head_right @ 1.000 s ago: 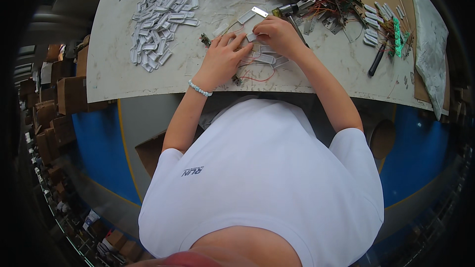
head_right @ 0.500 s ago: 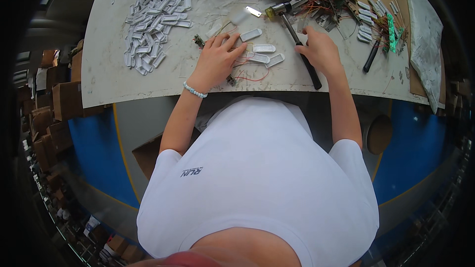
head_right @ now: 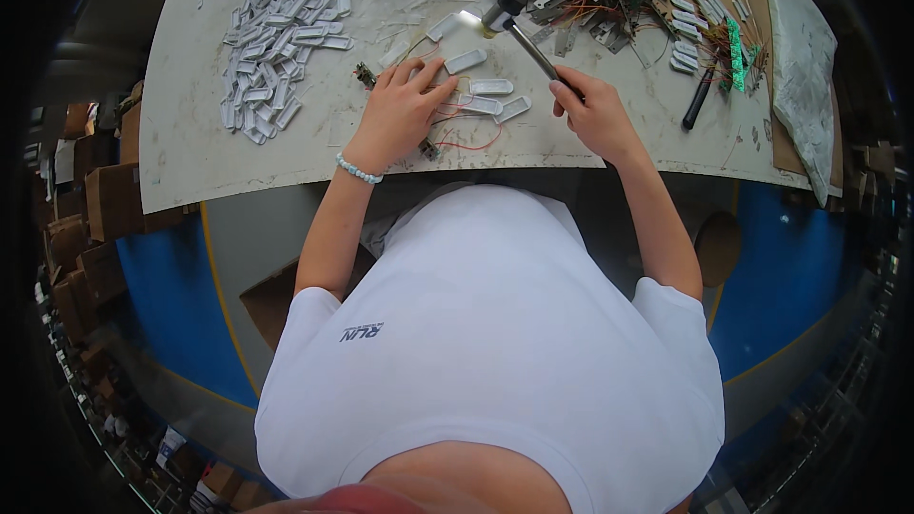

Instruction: Manually assembling LED components by placing covers and securing them with a hammer on an assembly line.

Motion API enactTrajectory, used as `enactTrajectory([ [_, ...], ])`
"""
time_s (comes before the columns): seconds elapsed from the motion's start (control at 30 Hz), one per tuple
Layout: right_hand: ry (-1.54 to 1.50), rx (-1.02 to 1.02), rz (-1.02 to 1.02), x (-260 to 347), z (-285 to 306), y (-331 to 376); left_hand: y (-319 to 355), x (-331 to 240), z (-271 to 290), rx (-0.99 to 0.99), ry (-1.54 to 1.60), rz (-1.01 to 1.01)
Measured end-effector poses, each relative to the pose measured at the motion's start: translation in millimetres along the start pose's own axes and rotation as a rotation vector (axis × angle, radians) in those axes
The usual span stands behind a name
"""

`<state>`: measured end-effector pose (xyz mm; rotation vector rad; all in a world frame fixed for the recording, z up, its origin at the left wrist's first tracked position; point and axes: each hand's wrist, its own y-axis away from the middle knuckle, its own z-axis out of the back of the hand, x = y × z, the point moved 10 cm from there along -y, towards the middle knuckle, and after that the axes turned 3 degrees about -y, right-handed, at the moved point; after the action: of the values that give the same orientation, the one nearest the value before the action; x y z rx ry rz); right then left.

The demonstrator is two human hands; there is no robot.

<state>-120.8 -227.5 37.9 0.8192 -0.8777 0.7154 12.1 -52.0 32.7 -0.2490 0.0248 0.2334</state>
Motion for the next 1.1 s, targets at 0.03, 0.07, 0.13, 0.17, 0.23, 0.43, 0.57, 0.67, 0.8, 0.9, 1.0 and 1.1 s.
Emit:
enactTrajectory([
  [0.03,0.002,0.003,-0.002,1,-2,5,1,0,-1,0.001,0.003,0.003],
  [0.07,0.151,0.0,0.104,14,-5,10,1,1,0,-0.001,0.0,0.007],
  [0.13,0.3,-0.005,0.21,27,-14,20,1,2,0,-0.004,-0.001,0.01],
  [0.17,0.312,-0.063,0.313,39,-16,25,2,2,0,-0.004,0.003,0.013],
  [0.23,0.324,-0.13,0.414,44,-19,29,0,1,0,-0.005,0.009,0.007],
  [0.43,0.539,-0.11,0.512,51,-39,29,1,0,0,-0.006,0.007,0.011],
  [0.57,0.542,-0.235,0.522,45,-22,35,1,0,2,-0.014,0.017,0.023],
  [0.67,0.623,-0.185,0.45,27,-13,21,-1,2,3,-0.015,0.025,0.023],
  [0.8,0.269,-0.197,0.276,11,9,13,3,2,2,-0.036,0.04,0.018],
  [0.9,0.156,-0.215,0.152,-2,19,7,5,0,28,-0.203,0.072,0.003],
  [1.0,0.268,-0.253,0.095,-28,24,-5,20,7,49,-0.25,0.23,-0.027],
  [1.1,0.653,-0.469,0.351,-1,19,0,51,26,65,-0.354,0.247,0.074],
])
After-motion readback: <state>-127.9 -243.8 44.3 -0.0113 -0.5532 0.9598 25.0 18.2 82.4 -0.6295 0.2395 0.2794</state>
